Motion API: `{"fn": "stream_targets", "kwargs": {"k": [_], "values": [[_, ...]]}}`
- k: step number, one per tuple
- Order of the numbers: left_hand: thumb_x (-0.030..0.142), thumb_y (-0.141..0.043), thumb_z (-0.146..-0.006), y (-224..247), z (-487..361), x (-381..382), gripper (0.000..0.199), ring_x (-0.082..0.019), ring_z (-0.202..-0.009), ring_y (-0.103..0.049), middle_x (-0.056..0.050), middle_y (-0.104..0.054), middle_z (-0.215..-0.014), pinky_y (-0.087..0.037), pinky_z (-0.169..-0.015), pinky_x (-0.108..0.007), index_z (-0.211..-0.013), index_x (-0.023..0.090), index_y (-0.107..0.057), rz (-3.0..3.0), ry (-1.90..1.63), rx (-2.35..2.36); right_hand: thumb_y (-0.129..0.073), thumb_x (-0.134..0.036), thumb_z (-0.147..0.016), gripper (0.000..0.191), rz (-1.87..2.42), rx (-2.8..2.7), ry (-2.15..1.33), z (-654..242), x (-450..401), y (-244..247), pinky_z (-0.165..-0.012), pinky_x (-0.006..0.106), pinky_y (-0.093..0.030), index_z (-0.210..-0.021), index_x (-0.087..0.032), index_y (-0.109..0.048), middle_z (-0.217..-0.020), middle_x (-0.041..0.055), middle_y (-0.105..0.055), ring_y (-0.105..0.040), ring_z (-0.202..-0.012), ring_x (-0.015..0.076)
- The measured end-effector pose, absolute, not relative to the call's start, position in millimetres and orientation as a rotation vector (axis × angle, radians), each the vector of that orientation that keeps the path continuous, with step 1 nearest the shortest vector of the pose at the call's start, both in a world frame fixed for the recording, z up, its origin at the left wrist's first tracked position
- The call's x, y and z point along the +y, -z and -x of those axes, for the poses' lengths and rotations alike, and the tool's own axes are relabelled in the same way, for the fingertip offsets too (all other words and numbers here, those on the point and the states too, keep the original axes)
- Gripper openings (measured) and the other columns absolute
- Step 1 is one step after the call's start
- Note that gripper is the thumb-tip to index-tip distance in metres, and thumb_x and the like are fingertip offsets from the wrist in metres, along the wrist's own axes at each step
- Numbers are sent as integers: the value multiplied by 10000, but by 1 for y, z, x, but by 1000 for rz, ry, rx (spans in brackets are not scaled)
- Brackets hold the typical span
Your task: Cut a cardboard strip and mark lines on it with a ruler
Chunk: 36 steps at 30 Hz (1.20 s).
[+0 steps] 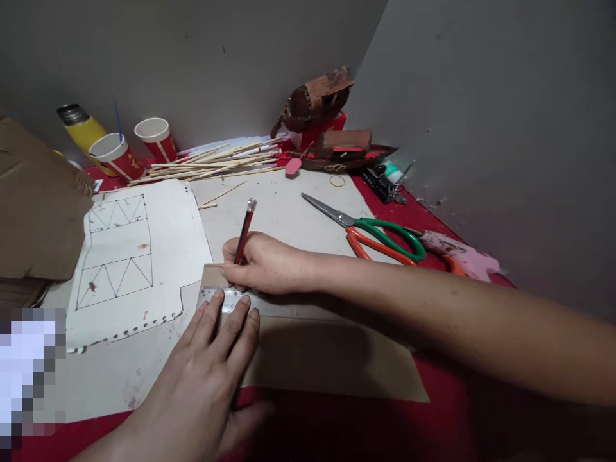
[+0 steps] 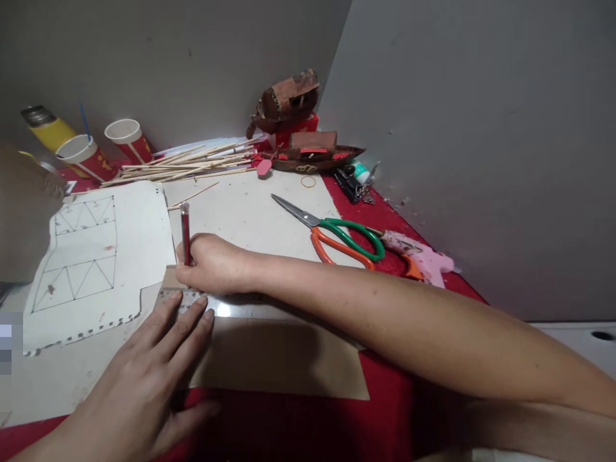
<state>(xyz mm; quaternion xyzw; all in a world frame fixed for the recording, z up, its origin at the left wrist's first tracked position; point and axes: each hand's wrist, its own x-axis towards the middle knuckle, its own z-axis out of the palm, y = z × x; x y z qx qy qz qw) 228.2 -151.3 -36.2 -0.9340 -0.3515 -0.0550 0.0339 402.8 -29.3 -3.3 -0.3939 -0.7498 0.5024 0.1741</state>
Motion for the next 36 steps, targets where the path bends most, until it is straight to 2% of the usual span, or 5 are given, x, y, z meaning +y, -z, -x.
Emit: {"fn": "stream_targets", "kwargs": {"k": [8,16,36], "values": [[602,-653,-817,38,-226,-152,841,-497,-1397,-374,-204,-486,-1512,-477,-1019,-598,-1451,74,-490,2844,183,-1048,-548,-54,-859,280,1153,-2184,-1377,-411,-32,0,-591,231,-349,-624,-186,-474,-565,-49,-523,-443,-559,97],[626,-626,-831,38,-225,-152,817,-490,-1403,-376,-192,-491,-1511,-461,-1038,-585,-1446,103,-500,2840,175,-1051,-568,-48,-829,313,1109,-2247,-1245,-413,-34,-1,-580,232,-319,-588,-195,-431,-551,-68,-425,-377,-553,94],[636,-592,-850,36,-228,-149,842,-490,-1383,-389,-206,-493,-1503,-469,-1010,-570,-1444,49,-487,2797,195,-981,-571,-44,-836,341,1284,-2266,-1222,-442,-45,-12,-589,243,-306,-585,-204,-405,-519,-81,-377,-344,-534,94]]}}
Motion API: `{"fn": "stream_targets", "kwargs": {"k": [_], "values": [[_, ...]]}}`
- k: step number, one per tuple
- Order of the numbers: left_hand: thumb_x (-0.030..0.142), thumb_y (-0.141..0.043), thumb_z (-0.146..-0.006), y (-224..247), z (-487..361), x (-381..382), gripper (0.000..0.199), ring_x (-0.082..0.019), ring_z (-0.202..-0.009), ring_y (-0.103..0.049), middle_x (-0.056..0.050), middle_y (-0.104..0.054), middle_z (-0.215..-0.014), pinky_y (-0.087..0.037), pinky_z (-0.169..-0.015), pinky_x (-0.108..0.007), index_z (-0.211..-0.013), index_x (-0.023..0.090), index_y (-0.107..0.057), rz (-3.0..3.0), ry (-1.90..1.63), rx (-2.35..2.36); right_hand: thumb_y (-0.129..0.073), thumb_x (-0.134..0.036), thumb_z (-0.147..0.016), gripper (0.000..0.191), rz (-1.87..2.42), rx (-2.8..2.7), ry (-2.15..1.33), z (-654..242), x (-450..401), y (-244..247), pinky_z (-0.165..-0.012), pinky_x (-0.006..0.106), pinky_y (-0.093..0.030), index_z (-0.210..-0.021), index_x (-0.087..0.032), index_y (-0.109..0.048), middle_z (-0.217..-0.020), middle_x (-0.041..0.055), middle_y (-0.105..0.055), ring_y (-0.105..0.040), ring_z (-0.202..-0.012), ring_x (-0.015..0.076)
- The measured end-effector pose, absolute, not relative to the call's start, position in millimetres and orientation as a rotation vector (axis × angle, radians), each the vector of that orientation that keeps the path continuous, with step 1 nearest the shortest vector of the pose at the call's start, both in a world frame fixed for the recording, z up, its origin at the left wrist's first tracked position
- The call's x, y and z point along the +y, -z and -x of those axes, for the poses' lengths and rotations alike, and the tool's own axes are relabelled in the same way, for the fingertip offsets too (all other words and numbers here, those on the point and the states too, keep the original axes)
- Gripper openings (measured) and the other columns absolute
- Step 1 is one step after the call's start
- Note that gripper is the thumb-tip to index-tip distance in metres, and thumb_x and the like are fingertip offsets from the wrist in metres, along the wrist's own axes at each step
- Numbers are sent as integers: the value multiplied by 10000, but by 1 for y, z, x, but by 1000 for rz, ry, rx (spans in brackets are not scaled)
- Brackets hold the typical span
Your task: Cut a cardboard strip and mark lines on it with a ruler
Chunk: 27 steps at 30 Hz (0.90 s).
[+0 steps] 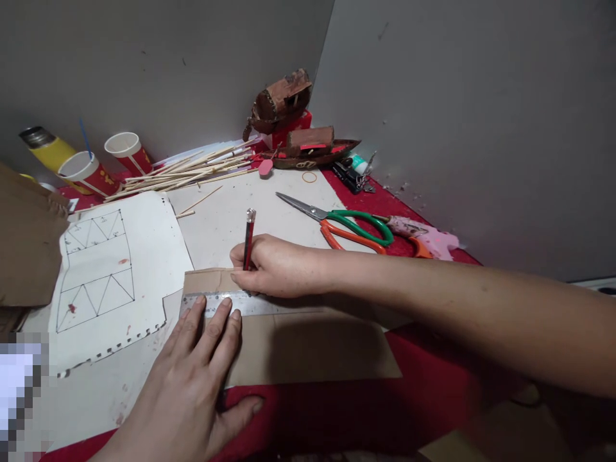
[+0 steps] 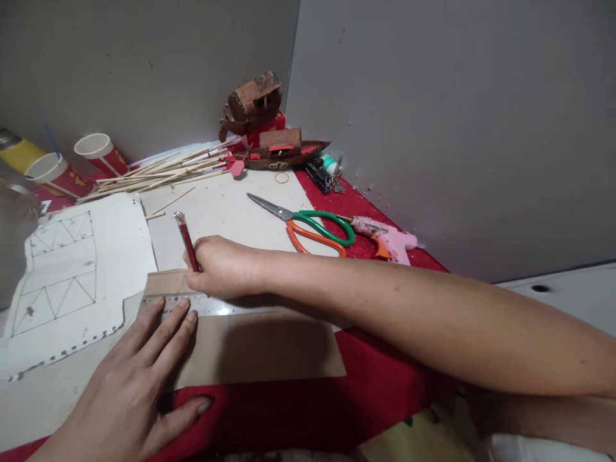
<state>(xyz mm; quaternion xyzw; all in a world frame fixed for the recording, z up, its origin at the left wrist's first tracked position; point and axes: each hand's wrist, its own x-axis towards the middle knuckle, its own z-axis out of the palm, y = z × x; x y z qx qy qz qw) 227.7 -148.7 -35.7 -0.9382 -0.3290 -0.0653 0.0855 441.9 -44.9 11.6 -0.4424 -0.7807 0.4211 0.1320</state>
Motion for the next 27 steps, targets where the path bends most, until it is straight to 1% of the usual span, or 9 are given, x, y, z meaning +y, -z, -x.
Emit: {"fn": "stream_targets", "kwargs": {"k": [4,7,12,18,22,27], "values": [[649,-594,-844,35,-228,-148,850,-489,-1361,-417,-199,-508,-1493,-477,-998,-566,-1449,61,-488,2800,187,-984,-565,-38,-840,351,1284,-2283,-1214,-445,-46,-13,-589,241,-311,-577,-202,-400,-528,-78,-384,-352,-539,92],[651,-587,-851,34,-231,-147,841,-489,-1335,-447,-188,-526,-1478,-494,-970,-567,-1470,92,-479,2794,174,-1004,-562,-39,-848,344,1306,-2285,-1219,-447,-46,-13,-585,237,-315,-581,-197,-413,-534,-73,-402,-365,-545,92],[701,-568,-844,33,-235,-146,866,-506,-1281,-491,-200,-576,-1416,-504,-929,-580,-1482,122,-477,2778,142,-1023,-578,-41,-849,349,1317,-2278,-1204,-450,-47,-13,-580,235,-308,-587,-198,-410,-536,-78,-384,-351,-546,90],[704,-560,-849,33,-236,-146,859,-489,-1280,-490,-192,-581,-1408,-494,-936,-553,-1477,124,-478,2761,142,-1006,-569,-47,-862,345,1337,-2283,-1197,-458,-51,-15,-585,237,-302,-588,-193,-418,-523,-85,-373,-340,-529,85],[694,-581,-840,33,-238,-145,853,-474,-1272,-489,-178,-578,-1412,-495,-934,-537,-1476,134,-481,2747,112,-1018,-566,-46,-859,327,1339,-2272,-1206,-465,-53,-14,-593,234,-307,-602,-191,-423,-525,-87,-393,-355,-528,83],[699,-607,-822,29,-244,-144,853,-460,-1214,-511,-176,-606,-1362,-517,-899,-535,-1464,145,-508,2722,65,-1039,-552,-36,-860,313,1350,-2266,-1198,-471,-56,-16,-603,231,-315,-613,-188,-433,-552,-77,-411,-377,-555,90]]}}
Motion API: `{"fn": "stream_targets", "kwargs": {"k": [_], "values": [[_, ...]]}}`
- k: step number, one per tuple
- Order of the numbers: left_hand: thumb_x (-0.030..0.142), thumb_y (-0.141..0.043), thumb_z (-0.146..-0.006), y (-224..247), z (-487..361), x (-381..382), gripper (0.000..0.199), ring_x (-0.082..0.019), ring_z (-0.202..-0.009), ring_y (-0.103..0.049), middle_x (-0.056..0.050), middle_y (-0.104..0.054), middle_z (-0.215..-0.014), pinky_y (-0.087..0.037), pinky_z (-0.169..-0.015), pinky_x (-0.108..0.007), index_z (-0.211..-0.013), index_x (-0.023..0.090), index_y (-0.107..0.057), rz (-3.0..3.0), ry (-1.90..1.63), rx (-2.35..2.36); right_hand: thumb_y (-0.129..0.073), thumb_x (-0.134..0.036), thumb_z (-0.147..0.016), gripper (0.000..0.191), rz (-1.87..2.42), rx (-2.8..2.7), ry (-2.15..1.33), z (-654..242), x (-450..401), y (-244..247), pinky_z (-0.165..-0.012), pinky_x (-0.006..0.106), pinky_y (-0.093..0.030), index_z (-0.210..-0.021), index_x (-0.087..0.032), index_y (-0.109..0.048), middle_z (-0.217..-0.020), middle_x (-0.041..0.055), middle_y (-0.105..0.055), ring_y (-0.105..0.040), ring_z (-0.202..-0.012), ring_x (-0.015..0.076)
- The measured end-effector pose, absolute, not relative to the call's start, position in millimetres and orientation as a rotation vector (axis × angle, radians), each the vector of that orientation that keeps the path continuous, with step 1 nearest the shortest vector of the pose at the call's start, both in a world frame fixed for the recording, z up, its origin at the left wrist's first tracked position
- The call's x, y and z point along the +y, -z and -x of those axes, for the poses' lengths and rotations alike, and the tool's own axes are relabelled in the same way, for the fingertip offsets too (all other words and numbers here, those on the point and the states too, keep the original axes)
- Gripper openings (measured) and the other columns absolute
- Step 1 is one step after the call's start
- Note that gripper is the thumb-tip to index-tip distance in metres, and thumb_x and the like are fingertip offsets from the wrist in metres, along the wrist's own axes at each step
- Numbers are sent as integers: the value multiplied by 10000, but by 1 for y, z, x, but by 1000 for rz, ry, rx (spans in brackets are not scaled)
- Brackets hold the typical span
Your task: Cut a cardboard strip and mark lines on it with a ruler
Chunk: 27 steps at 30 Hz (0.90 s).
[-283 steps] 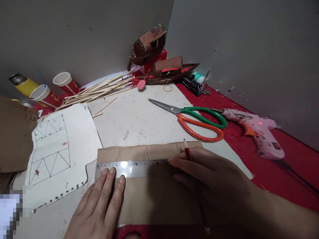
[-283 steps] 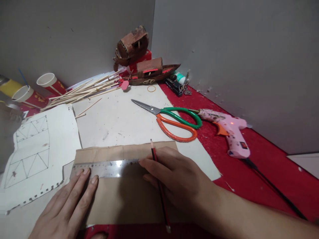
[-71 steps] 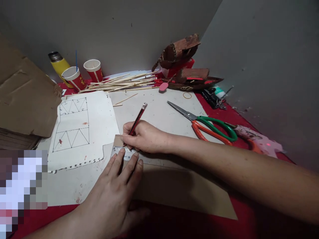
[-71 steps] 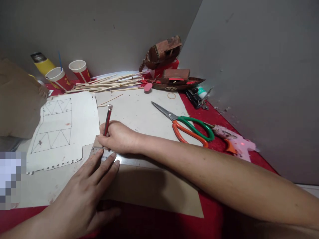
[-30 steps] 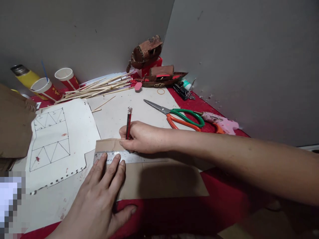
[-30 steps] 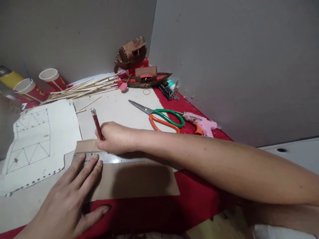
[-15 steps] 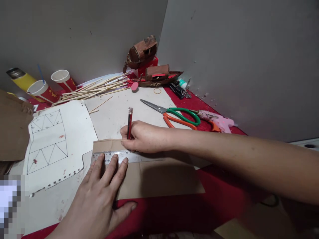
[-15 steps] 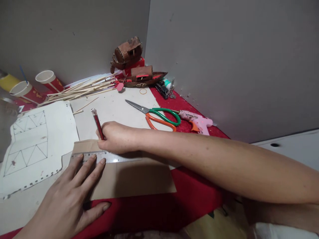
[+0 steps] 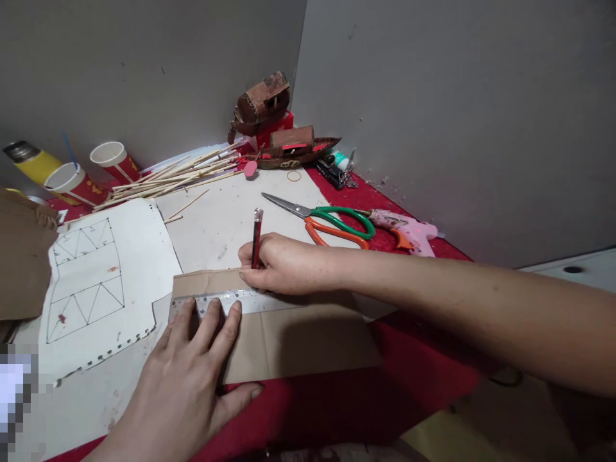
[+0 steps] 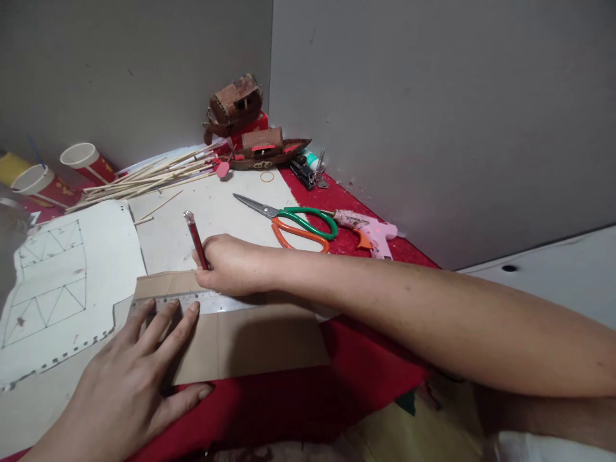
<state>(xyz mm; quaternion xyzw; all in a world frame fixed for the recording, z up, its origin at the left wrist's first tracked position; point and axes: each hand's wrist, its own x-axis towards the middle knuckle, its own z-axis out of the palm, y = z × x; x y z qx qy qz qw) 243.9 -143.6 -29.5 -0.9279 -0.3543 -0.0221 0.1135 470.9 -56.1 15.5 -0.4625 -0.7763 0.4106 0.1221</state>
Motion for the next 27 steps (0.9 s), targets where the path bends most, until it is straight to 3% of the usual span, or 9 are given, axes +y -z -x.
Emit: {"fn": "stream_targets", "kwargs": {"k": [8,22,27], "values": [[721,-640,-786,19,-254,-137,885,-380,-1069,-545,-162,-614,-1236,-557,-809,-475,-1490,205,-491,2727,-88,-1134,-550,-41,-871,329,1343,-2280,-1127,-475,-62,-16,-618,235,-319,-611,-192,-416,-575,-69,-411,-376,-579,95],[735,-642,-776,13,-256,-138,878,-370,-1066,-540,-158,-631,-1212,-573,-766,-440,-1466,205,-531,2695,-133,-1150,-546,-97,-871,297,1432,-2264,-1090,-497,-72,-17,-605,244,-331,-629,-206,-411,-588,-50,-429,-396,-594,116],[740,-625,-788,13,-256,-138,874,-372,-1086,-535,-153,-623,-1247,-571,-774,-436,-1484,224,-509,2694,-160,-1163,-543,-120,-883,275,1487,-2250,-1076,-502,-76,-17,-606,242,-348,-639,-202,-448,-602,-29,-501,-446,-597,122]]}}
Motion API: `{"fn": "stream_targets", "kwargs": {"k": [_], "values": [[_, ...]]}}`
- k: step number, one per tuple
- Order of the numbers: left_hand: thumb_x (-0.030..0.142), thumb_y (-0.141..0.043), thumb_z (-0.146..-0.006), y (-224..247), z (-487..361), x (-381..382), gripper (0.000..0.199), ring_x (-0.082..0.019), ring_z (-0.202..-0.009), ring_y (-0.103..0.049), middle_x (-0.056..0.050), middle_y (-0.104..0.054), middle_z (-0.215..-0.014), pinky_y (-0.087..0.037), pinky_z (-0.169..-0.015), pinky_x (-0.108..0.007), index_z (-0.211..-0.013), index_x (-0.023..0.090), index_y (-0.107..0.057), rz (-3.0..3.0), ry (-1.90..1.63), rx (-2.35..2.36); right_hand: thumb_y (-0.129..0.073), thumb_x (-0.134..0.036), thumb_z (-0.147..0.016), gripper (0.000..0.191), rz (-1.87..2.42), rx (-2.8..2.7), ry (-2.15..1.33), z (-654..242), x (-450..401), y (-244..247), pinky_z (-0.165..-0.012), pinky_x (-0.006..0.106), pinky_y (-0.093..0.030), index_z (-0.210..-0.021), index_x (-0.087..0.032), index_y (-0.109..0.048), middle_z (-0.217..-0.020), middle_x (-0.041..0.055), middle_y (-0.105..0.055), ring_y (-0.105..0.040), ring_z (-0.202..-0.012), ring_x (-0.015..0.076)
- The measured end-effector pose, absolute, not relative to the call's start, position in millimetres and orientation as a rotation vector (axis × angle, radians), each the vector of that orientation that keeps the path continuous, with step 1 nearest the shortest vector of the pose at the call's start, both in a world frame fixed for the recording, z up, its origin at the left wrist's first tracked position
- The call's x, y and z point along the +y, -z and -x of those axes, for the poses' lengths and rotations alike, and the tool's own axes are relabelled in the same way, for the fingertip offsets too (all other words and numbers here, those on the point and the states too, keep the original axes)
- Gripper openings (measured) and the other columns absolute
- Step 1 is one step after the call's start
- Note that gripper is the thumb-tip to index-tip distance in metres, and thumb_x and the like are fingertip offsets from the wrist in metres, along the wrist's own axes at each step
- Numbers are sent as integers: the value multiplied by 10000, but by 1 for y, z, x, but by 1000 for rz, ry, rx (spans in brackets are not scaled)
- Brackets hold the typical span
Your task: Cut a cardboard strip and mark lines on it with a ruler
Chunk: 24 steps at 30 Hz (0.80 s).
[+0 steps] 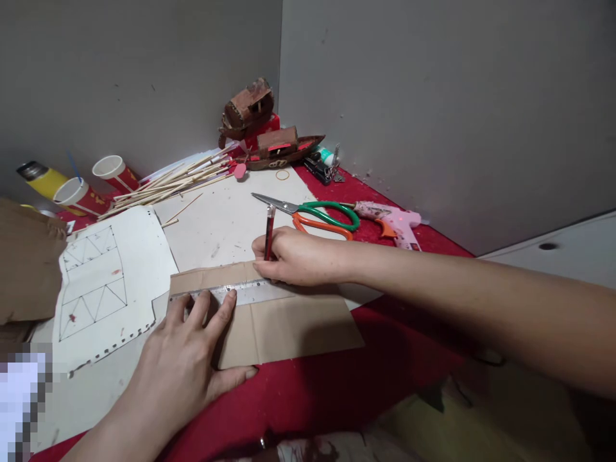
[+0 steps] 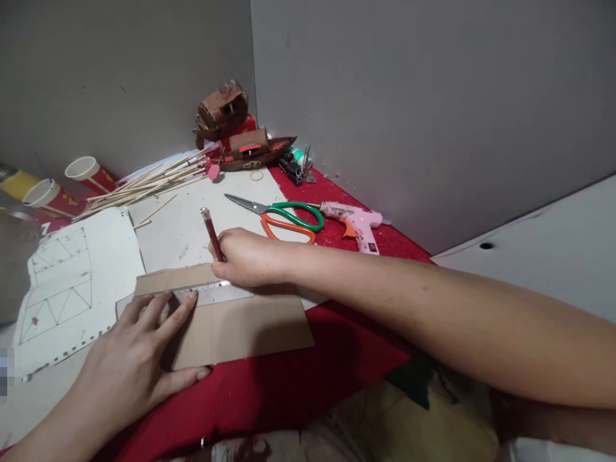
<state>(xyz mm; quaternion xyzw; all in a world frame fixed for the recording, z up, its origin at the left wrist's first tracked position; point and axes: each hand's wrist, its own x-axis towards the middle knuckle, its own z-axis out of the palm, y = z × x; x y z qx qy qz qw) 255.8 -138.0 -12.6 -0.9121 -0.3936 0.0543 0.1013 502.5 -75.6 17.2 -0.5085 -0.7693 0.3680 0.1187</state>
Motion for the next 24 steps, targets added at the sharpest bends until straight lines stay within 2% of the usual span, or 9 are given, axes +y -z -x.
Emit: {"fn": "stream_targets", "kwargs": {"k": [6,17,24], "values": [[726,-635,-792,13,-256,-137,885,-376,-1082,-535,-160,-620,-1243,-580,-761,-446,-1496,208,-491,2693,-163,-1160,-541,-99,-858,233,1517,-2235,-1072,-509,-78,-19,-608,240,-360,-652,-194,-487,-596,-23,-549,-478,-589,121],[719,-611,-817,12,-257,-136,867,-370,-1080,-522,-163,-610,-1231,-573,-763,-436,-1503,204,-479,2693,-174,-1150,-532,-97,-860,273,1609,-2226,-1022,-520,-84,-21,-576,237,-340,-626,-201,-435,-563,-45,-490,-430,-544,102],[739,-603,-809,13,-257,-137,885,-371,-1055,-541,-159,-622,-1197,-568,-745,-438,-1503,204,-479,2694,-169,-1145,-525,-99,-825,256,1566,-2233,-975,-529,-85,-17,-578,239,-354,-603,-201,-451,-573,-28,-506,-457,-573,114]]}}
